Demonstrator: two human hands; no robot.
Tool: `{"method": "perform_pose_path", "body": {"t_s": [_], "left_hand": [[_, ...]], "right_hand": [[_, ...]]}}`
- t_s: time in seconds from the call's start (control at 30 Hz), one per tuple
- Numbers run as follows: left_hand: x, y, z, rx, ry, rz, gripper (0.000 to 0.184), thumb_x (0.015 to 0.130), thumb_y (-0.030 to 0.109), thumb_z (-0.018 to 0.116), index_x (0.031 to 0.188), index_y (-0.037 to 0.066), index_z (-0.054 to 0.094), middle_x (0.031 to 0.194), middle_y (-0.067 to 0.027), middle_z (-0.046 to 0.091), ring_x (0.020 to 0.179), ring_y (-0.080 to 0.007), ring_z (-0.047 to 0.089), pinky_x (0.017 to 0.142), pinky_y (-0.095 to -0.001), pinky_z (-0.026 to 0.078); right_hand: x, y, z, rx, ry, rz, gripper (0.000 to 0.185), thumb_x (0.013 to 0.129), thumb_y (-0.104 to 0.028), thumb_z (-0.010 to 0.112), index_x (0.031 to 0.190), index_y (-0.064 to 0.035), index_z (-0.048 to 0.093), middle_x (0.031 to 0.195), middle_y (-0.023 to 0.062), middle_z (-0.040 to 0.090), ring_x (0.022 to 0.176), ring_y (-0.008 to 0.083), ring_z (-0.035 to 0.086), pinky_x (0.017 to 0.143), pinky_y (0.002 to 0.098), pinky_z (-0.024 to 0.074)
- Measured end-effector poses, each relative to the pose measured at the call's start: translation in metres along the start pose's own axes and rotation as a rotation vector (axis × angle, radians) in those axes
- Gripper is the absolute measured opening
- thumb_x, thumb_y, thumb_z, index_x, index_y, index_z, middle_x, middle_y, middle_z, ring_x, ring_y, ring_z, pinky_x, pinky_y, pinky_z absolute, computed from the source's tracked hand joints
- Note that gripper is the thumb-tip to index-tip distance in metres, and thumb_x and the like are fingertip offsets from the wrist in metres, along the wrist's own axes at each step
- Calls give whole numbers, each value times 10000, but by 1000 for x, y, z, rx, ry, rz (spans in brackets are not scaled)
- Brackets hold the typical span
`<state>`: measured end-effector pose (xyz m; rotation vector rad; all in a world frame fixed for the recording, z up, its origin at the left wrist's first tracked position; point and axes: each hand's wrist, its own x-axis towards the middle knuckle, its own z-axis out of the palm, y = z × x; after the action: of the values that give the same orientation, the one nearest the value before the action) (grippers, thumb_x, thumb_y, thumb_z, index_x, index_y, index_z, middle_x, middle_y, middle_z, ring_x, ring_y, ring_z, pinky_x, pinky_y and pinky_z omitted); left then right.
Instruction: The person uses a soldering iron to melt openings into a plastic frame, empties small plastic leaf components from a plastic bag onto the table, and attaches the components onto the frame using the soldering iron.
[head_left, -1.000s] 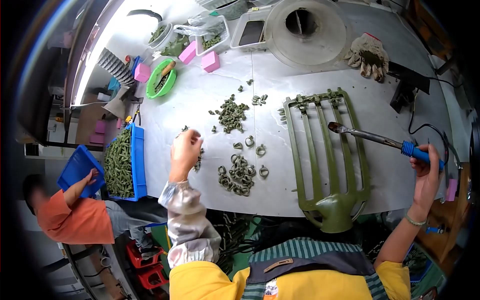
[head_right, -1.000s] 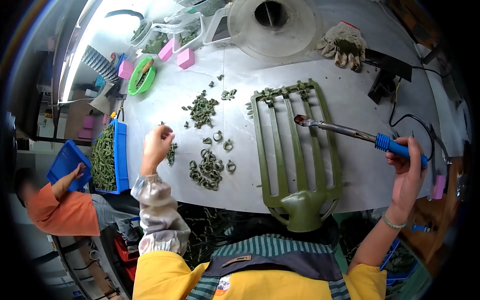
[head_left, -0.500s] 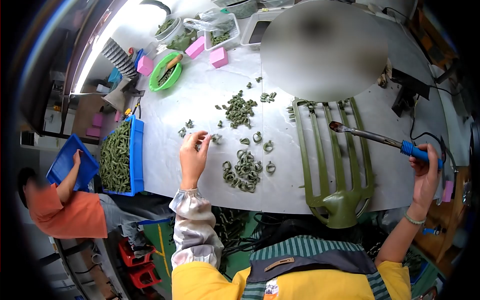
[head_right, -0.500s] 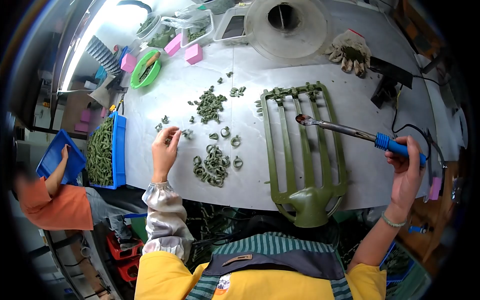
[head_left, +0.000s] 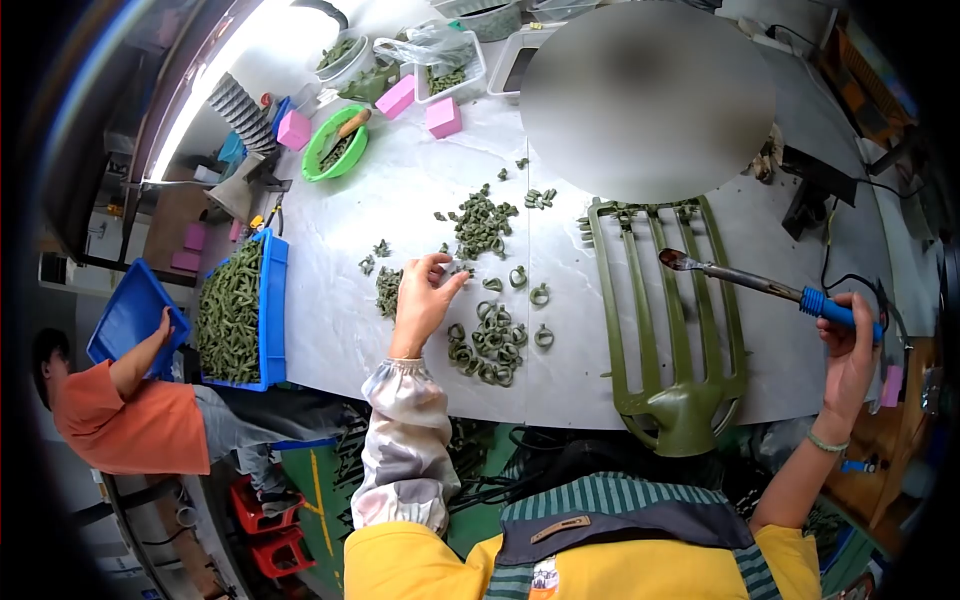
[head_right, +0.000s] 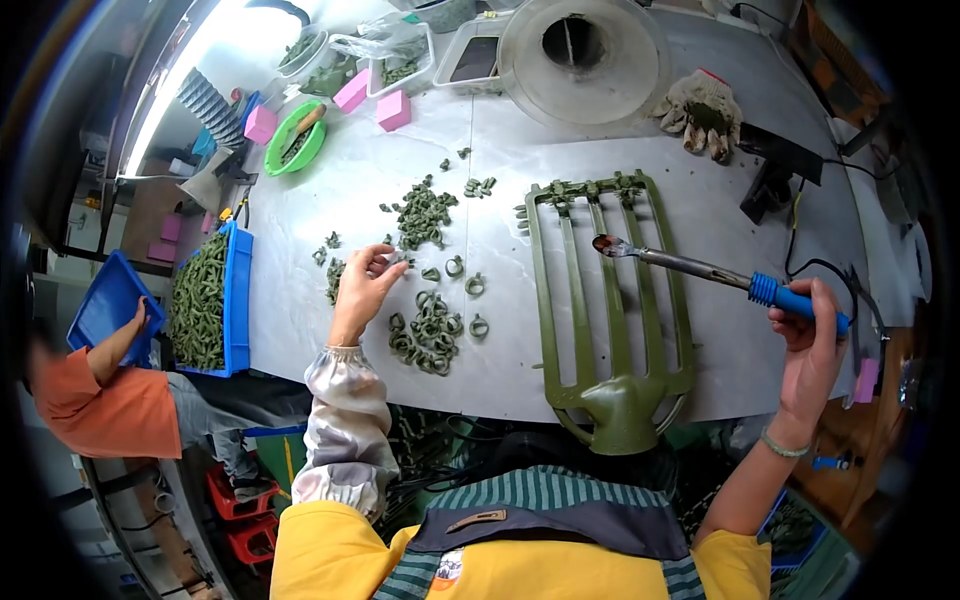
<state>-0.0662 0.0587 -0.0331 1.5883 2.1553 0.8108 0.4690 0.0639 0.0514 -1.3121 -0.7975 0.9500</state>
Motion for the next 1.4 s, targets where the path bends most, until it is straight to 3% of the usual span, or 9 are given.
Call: {"method": "perform_pose_path", "body": {"t_s": [0.07,0.13,0.27,0.43,0.63,0.73,0.93,0.97,1.4], "left_hand": [[1,3,3,23,-46,1,324,820,140,797,1083,5,665,972,-60,622,802,-129,585,753,-288,519],[-2,10,-1,-124,-99,-59,236,797,84,793,965,-7,653,838,-19,640,756,-102,590,720,-264,510],[-1,26,0,-363,-80,-76,212,834,53,759,1039,13,718,807,-22,684,730,-73,603,684,-230,500],[3,115,18,-703,-300,-56,250,937,50,663,1168,-42,690,1002,-98,729,888,-134,692,822,-260,563],[18,176,79,-572,-438,152,232,934,42,661,1150,-36,694,988,-88,731,888,-118,697,819,-228,557],[28,177,113,-612,-311,316,137,911,38,689,1032,-13,730,911,-31,728,836,-109,694,757,-221,551],[35,197,137,-177,39,707,133,805,67,750,938,70,755,881,-45,728,836,-233,623,764,-322,516],[37,196,143,-222,24,672,144,779,88,758,923,86,761,879,-25,732,859,-249,563,792,-352,481],[41,194,154,-91,18,677,180,783,108,786,962,104,778,896,-29,741,854,-211,571,822,-320,472]], "right_hand": [[-1,1,0,1,8,-9,312,936,-328,676,976,-19,693,846,74,691,679,135,686,643,227,564],[-2,2,1,24,5,7,305,939,-315,673,978,-13,691,862,81,692,681,146,689,641,231,565],[-3,3,-1,25,-5,-5,290,949,-282,659,981,5,685,890,97,692,683,173,696,638,243,574],[-3,4,7,54,-36,-33,286,958,-258,643,977,25,680,891,112,696,690,194,707,631,262,590],[2,12,12,69,-74,-34,290,965,-250,633,993,31,697,880,120,713,701,200,722,637,267,600],[4,12,15,60,-82,-34,292,967,-251,629,983,32,700,862,124,715,704,199,724,642,268,602],[11,24,23,103,-85,-11,293,968,-250,627,971,34,700,838,133,715,701,200,725,644,272,604],[12,26,25,118,-79,-16,292,968,-245,626,969,38,698,840,134,715,704,202,726,642,271,606],[19,39,39,150,-91,8,293,969,-238,623,948,47,684,853,137,713,684,196,720,633,272,602]]}}
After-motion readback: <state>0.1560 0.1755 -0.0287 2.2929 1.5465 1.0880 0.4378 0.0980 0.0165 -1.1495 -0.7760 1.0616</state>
